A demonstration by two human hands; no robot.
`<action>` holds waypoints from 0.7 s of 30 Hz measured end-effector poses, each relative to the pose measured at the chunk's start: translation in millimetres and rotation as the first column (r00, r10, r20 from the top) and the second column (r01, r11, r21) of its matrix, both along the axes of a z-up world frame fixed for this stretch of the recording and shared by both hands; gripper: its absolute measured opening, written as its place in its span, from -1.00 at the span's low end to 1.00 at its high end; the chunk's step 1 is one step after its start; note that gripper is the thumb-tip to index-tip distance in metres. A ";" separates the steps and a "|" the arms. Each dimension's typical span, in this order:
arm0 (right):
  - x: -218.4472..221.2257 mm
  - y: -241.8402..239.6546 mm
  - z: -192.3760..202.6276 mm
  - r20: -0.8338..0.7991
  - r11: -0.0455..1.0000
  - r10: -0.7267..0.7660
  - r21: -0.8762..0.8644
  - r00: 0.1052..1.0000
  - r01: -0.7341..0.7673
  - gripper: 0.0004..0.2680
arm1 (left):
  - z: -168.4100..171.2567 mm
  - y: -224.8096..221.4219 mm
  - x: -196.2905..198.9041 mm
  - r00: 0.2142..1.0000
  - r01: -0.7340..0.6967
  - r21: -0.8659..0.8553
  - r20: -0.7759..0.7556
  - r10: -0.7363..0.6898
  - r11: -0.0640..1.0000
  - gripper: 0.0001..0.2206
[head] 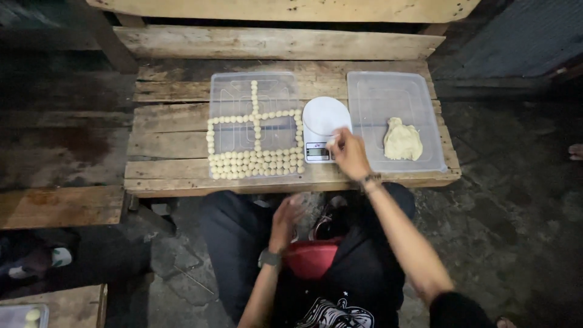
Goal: The person portions dough from a bulk mass, weighs each piece on a digital scale, rolls it into a ball between their palms, and places it into a clear plastic tray. The process repeats continuously throughout the clip.
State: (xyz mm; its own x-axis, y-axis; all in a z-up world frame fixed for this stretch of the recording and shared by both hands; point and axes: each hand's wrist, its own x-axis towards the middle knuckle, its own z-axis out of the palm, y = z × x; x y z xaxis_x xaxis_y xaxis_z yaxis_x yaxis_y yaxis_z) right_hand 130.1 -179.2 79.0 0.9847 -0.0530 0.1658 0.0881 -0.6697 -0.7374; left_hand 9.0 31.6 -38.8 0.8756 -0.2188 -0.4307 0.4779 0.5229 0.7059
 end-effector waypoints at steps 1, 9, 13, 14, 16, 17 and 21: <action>26.5 -16.5 -22.9 -0.037 0.998 -0.033 -0.060 0.999 0.031 -0.94 | -16.4 10.0 -3.1 1.000 0.023 0.092 -0.018 -0.022 0.996 -0.57; 143.3 -58.8 -115.4 -0.062 0.947 0.113 -0.295 0.992 -0.126 -0.62 | -65.5 57.2 -43.3 0.991 0.083 0.423 -0.134 -0.028 0.902 -0.48; 142.2 -46.0 -70.3 -0.219 0.943 -0.056 -0.333 0.974 -0.021 -0.70 | -77.8 55.4 -41.6 0.984 -0.016 0.335 -0.161 0.074 0.942 -0.62; 145.6 -51.3 -67.0 -0.194 0.958 -0.102 -0.282 0.976 0.044 -0.78 | -74.4 54.9 -40.1 0.981 0.010 0.322 -0.188 0.054 0.947 -0.65; 161.0 -68.8 -63.2 -0.144 0.949 -0.067 -0.314 0.987 0.019 -0.83 | -80.0 52.2 -33.3 0.970 -0.001 0.277 -0.234 0.069 0.961 -0.67; 167.2 -77.4 -61.8 -0.092 0.940 -0.027 -0.340 0.995 -0.006 -0.83 | -82.9 51.0 -31.5 0.957 -0.017 0.239 -0.277 0.084 0.971 -0.68; 185.8 -82.5 -69.3 -0.125 0.899 0.153 -0.395 0.980 -0.190 -0.57 | -85.3 53.5 -31.6 0.975 0.032 0.278 -0.220 0.031 0.960 -0.62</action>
State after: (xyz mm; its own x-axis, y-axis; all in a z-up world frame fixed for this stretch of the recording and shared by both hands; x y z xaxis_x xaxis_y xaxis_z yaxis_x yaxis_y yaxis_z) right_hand 315.9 -261.7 9.7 0.9841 0.1708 0.0487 0.1754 -0.8915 -0.4177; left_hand -22.6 85.0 -124.1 0.7517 -0.0631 -0.6564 0.6382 0.3204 0.7000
